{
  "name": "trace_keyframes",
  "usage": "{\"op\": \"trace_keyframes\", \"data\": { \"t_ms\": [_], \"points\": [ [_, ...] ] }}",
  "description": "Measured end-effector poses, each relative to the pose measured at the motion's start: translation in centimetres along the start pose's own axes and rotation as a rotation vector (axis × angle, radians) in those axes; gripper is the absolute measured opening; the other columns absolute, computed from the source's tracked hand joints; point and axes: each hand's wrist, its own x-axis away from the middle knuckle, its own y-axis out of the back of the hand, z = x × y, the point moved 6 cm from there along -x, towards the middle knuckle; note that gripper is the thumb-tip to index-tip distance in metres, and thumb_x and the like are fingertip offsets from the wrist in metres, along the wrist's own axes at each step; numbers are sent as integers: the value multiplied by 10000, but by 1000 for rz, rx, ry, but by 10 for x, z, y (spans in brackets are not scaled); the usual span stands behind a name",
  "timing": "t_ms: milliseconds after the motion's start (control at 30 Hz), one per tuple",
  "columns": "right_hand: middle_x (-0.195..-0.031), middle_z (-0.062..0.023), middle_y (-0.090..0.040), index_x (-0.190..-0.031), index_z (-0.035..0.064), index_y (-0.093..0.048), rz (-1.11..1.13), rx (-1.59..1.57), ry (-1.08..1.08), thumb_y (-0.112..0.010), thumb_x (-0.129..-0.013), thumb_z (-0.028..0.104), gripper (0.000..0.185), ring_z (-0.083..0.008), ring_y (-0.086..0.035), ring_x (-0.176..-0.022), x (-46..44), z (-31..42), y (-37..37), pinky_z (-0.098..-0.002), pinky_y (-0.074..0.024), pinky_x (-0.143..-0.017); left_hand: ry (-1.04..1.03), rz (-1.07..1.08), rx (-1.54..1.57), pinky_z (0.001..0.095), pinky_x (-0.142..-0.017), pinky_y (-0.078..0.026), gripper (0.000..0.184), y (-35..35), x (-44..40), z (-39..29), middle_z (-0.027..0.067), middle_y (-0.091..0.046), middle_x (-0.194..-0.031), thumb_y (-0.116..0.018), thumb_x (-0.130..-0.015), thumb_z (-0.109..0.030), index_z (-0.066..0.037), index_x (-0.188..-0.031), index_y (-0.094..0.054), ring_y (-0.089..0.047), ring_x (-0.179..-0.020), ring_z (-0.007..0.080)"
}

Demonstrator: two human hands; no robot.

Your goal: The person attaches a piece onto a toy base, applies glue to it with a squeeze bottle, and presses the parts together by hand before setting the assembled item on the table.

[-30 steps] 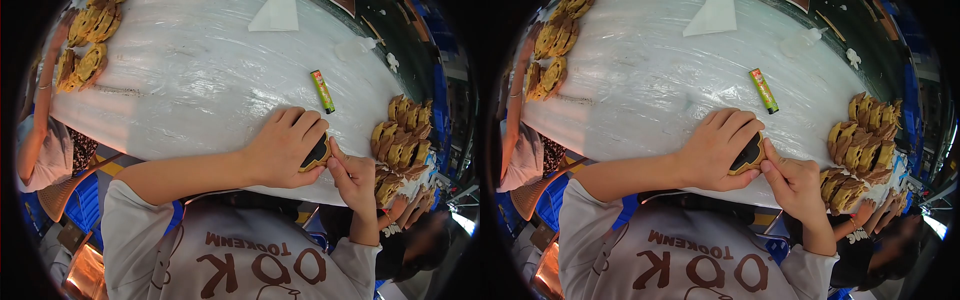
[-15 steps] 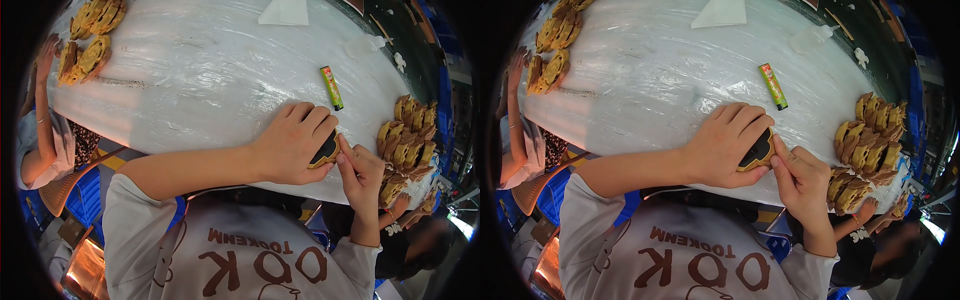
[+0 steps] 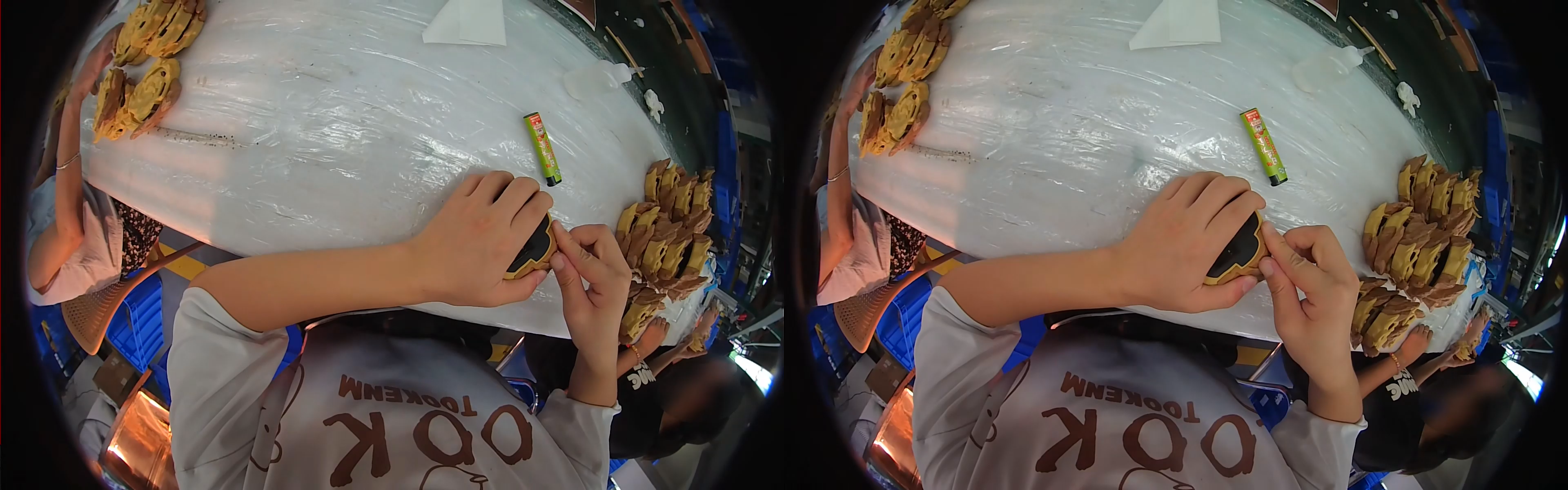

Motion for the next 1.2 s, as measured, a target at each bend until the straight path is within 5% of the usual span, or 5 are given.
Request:
{"op": "trace_keyframes", "data": {
  "t_ms": [1200],
  "points": [
    [-764, -87, -498, -1061, -22, -621, 33, 5, -2, -642, -706, -73, 359, -166, -495, -673, 4, 3, -1, -249, -410, -602, 13, 4, 6, 430, -829, -379, 608, 0, 1, 1, 168, -452, -1086, -659, -649, -350, -9, -1105, -445, -473, -960, 349]
  ]
}}
